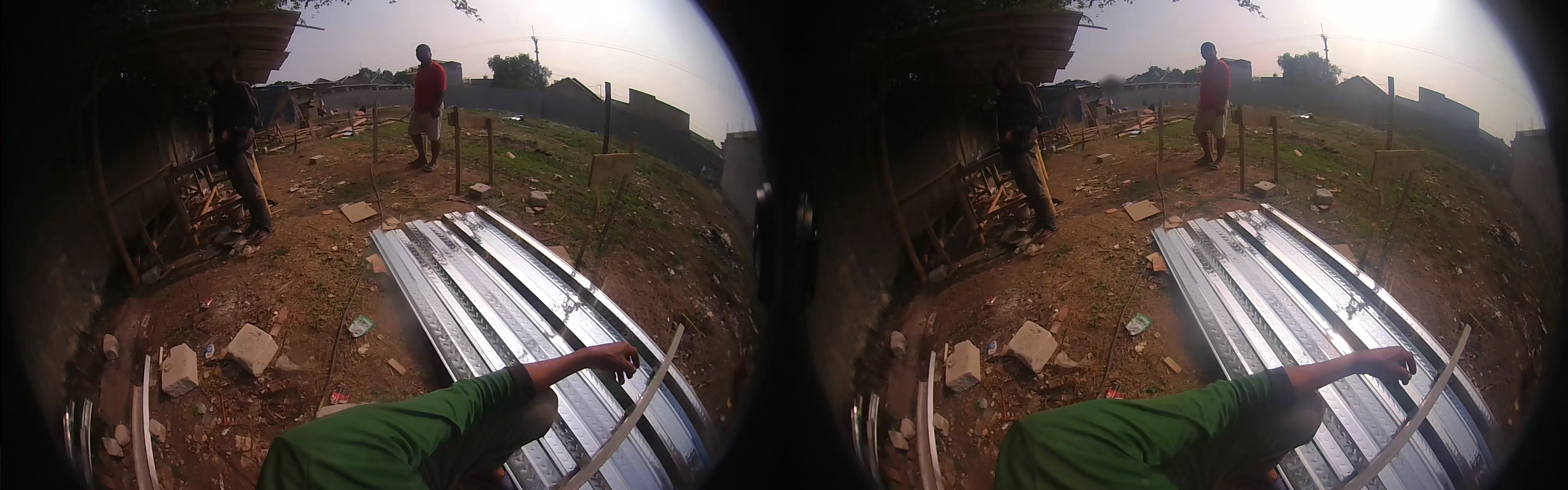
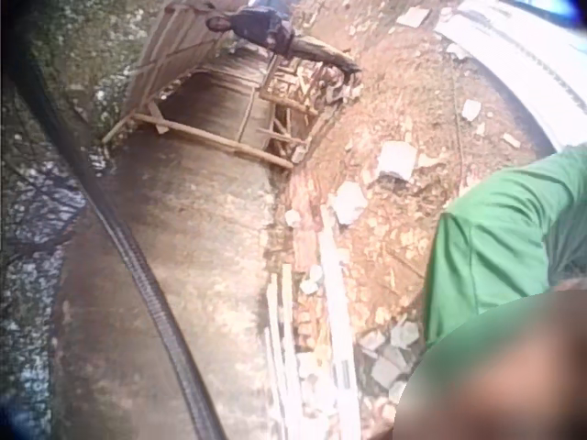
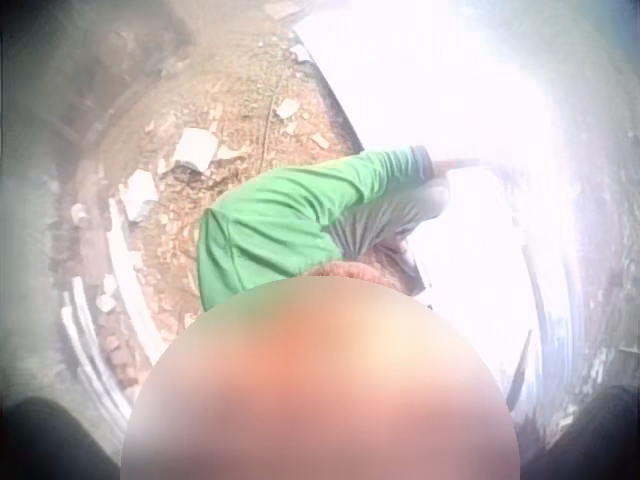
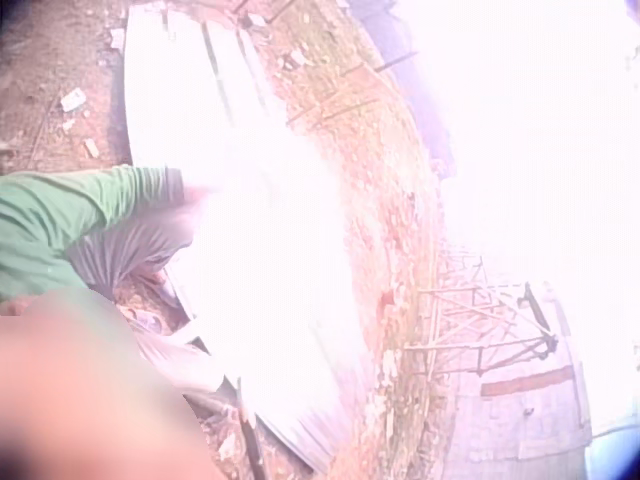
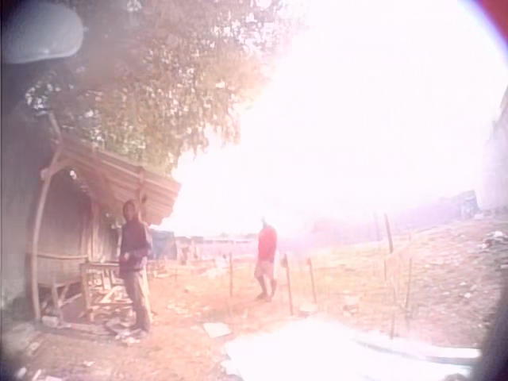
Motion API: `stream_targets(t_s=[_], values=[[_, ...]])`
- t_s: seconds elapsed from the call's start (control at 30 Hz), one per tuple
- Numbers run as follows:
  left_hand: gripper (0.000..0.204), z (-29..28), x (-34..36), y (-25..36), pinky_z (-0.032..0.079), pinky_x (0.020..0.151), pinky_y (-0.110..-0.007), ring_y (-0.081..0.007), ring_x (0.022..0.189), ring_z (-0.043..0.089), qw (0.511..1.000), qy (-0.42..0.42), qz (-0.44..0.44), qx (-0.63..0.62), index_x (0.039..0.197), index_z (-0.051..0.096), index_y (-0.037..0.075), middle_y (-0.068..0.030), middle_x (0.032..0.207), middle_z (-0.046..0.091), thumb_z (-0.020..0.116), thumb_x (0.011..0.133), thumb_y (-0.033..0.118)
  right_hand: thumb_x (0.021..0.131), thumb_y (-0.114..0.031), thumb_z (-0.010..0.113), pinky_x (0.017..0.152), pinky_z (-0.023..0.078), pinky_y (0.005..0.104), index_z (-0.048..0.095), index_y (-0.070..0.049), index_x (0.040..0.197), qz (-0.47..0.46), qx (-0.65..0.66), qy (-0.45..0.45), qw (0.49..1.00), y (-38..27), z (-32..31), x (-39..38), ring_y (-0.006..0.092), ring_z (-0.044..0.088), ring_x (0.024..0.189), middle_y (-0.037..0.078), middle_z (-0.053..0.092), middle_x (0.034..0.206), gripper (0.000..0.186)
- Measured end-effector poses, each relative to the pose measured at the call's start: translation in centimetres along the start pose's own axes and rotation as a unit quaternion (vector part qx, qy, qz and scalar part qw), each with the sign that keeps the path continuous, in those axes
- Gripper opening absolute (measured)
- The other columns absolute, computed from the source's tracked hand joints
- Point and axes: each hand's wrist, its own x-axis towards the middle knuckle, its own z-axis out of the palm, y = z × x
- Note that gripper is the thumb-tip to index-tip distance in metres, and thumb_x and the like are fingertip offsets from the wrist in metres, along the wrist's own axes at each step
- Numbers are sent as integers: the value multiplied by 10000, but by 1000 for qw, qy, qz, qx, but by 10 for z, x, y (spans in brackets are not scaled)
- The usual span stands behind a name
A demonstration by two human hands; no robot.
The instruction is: The person sits on the ground and uses an angle grinder to cut a stack of corrugated metal sheets. They first adjust the grinder, then make a cut along a marked line, producing sparks. The cut piece is separated from the main sheet.
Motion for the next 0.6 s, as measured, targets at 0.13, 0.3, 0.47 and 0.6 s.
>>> stream_targets(t_s=[0.13,0.3,0.47,0.6], values=[[397,4,-132,8,615,721,-407,-267,871,774,974,-57,-210,-65,1295,631,27,-158,1071,773,628,1015,308,1039,-197,532,973,518,459,634,-34,1298,-94,42,-52,993,-58,24,41,338,669,1059,197,678,1154,323],[420,35,-234,84,601,844,-449,-292,999,755,997,-21,-49,-50,1284,671,13,-157,1154,755,579,1066,359,1040,-193,536,969,519,454,633,-29,1296,-181,90,-107,974,-122,53,54,337,670,1057,199,679,1154,320],[480,37,-306,142,547,1016,-439,-304,1162,697,992,16,121,30,1396,595,-17,-169,1309,688,497,1116,360,1041,-190,541,965,520,450,632,-23,1294,-242,144,-139,949,-176,71,58,336,671,1056,201,680,1154,316],[475,-1,-310,99,518,1058,-425,-326,1225,659,992,119,-17,-33,1428,558,-18,-191,1358,652,465,1124,335,1042,-187,544,961,521,446,631,-19,1292,-253,166,-148,941,-201,75,63,335,672,1055,203,681,1155,314]])
